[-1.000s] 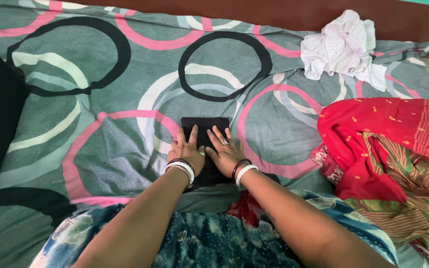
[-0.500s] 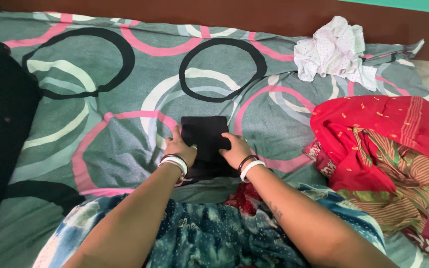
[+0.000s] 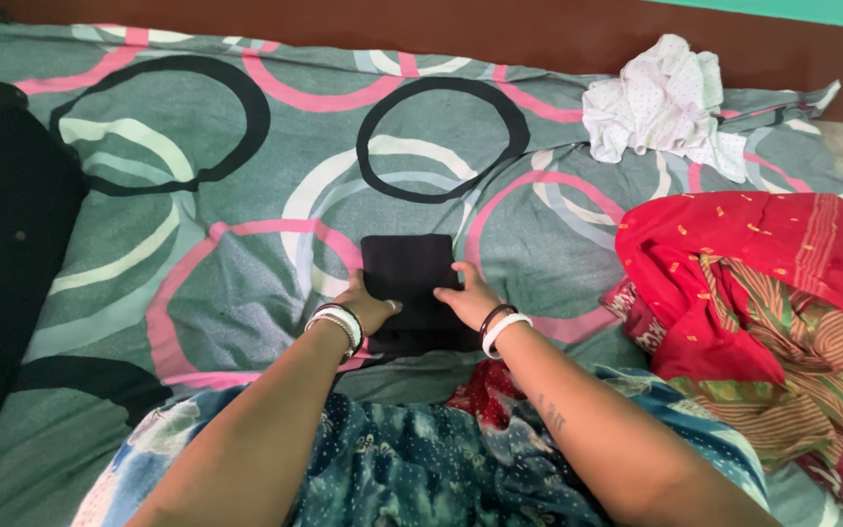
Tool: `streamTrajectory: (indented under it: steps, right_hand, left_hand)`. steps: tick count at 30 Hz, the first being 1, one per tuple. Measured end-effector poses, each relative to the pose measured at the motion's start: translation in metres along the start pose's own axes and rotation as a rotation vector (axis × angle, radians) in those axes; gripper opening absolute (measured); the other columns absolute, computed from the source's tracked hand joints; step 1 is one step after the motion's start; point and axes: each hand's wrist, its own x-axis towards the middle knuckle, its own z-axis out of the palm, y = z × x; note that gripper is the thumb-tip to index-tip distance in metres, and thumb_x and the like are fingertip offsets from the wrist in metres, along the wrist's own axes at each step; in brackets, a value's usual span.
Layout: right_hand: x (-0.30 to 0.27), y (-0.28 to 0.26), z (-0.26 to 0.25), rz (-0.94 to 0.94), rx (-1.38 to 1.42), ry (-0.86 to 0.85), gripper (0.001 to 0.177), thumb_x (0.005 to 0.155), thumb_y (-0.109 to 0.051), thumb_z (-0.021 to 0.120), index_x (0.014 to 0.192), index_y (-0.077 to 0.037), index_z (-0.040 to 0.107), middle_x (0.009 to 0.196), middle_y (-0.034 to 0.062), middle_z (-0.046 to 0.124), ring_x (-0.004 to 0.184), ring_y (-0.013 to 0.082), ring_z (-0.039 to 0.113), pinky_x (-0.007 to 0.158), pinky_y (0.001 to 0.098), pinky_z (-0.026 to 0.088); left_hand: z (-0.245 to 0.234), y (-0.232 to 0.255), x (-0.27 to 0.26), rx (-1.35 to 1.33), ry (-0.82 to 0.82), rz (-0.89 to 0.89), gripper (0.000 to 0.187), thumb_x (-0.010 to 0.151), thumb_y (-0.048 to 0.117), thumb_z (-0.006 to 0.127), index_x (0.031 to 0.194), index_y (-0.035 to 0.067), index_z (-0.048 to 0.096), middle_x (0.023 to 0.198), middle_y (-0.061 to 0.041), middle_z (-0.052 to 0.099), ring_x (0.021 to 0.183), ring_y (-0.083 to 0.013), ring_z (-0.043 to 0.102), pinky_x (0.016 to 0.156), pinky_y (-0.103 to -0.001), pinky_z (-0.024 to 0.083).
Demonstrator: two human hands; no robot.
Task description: The person folds a black garment and a red patterned cloth on a bed, smoothing them out before placing them into an open suitcase. The person handles the items one at a time, ensuring they are neatly arranged before packing.
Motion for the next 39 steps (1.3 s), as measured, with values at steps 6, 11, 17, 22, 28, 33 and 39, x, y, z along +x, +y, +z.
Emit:
streamTrajectory:
  steps: [6, 11, 17, 22, 28, 33, 39]
  right_hand:
    - [0.004, -0.009, 0.006, 0.124, 0.361, -0.1, 0.066, 0.081, -0.035, 0.08, 0.13, 0.005, 0.06, 0.121, 0.0186, 0.072, 0.109, 0.0287, 0.071, 0.092, 0.0392, 0.055]
    - [-0.045, -0.035, 0.031, 0.309, 0.979, -0.121, 0.046, 0.081, -0.03, 0.072, 0.118, -0.003, 0.064, 0.104, 0.0119, 0.074, 0.087, 0.0255, 0.073, 0.071, 0.0453, 0.06]
    - [-0.112, -0.028, 0.081, 0.126, 0.417, -0.512, 0.033, 0.093, -0.03, 0.071, 0.101, 0.002, 0.071, 0.079, 0.0133, 0.076, 0.069, 0.0285, 0.076, 0.062, 0.039, 0.061]
    - [-0.083, -0.038, 0.05, -0.496, -0.065, 0.13, 0.013, 0.091, -0.015, 0.064, 0.097, -0.007, 0.073, 0.088, 0.0154, 0.075, 0.085, 0.0384, 0.074, 0.074, 0.0461, 0.057]
    - [-0.033, -0.033, 0.036, -0.718, -0.117, 0.37, 0.037, 0.097, -0.013, 0.056, 0.133, -0.014, 0.06, 0.134, 0.0125, 0.066, 0.127, 0.0384, 0.058, 0.108, 0.0493, 0.044]
    - [-0.029, -0.02, 0.046, -0.509, -0.441, 0.125, 0.057, 0.098, -0.029, 0.05, 0.155, -0.027, 0.04, 0.162, 0.0015, 0.041, 0.153, 0.0376, 0.025, 0.114, 0.0675, 0.02]
    - [-0.027, -0.026, 0.037, -0.383, -0.475, 0.019, 0.062, 0.102, -0.049, 0.038, 0.16, -0.03, 0.026, 0.169, -0.0026, 0.025, 0.155, 0.0393, 0.011, 0.117, 0.069, 0.01]
  left_hand:
    - [0.007, -0.012, 0.046, -0.083, 0.015, 0.087, 0.096, 0.076, 0.036, 0.083, 0.151, -0.001, 0.036, 0.139, -0.028, 0.062, 0.131, -0.0394, 0.06, 0.111, -0.041, 0.046]
    - [-0.035, 0.007, 0.029, 0.04, 0.062, 0.276, 0.09, 0.076, 0.03, 0.075, 0.157, 0.022, 0.037, 0.135, -0.025, 0.065, 0.129, -0.0402, 0.062, 0.109, -0.042, 0.048]
    - [-0.045, 0.026, -0.025, 0.521, 0.151, 0.269, 0.093, 0.078, 0.03, 0.078, 0.157, 0.029, 0.029, 0.163, -0.011, 0.032, 0.152, -0.0325, 0.023, 0.121, -0.062, 0.016]
    - [-0.025, 0.033, -0.028, 0.565, 0.473, 0.456, 0.072, 0.082, 0.028, 0.07, 0.149, 0.022, 0.045, 0.164, -0.013, 0.03, 0.154, -0.0373, 0.013, 0.119, -0.067, 0.006]
    - [0.034, 0.026, -0.023, 0.44, 0.391, 0.468, 0.051, 0.1, 0.033, 0.047, 0.15, 0.017, 0.046, 0.163, -0.01, 0.029, 0.156, -0.039, 0.009, 0.118, -0.071, 0.002]
    - [0.037, 0.008, -0.016, 0.607, 0.323, 0.527, 0.064, 0.096, 0.035, 0.048, 0.156, 0.017, 0.033, 0.167, -0.009, 0.021, 0.155, -0.0337, 0.007, 0.118, -0.068, 0.0]
    - [0.023, 0.012, -0.019, 0.585, 0.232, 0.496, 0.066, 0.096, 0.038, 0.05, 0.157, 0.024, 0.03, 0.169, -0.007, 0.017, 0.156, -0.0318, 0.006, 0.12, -0.066, 0.0]
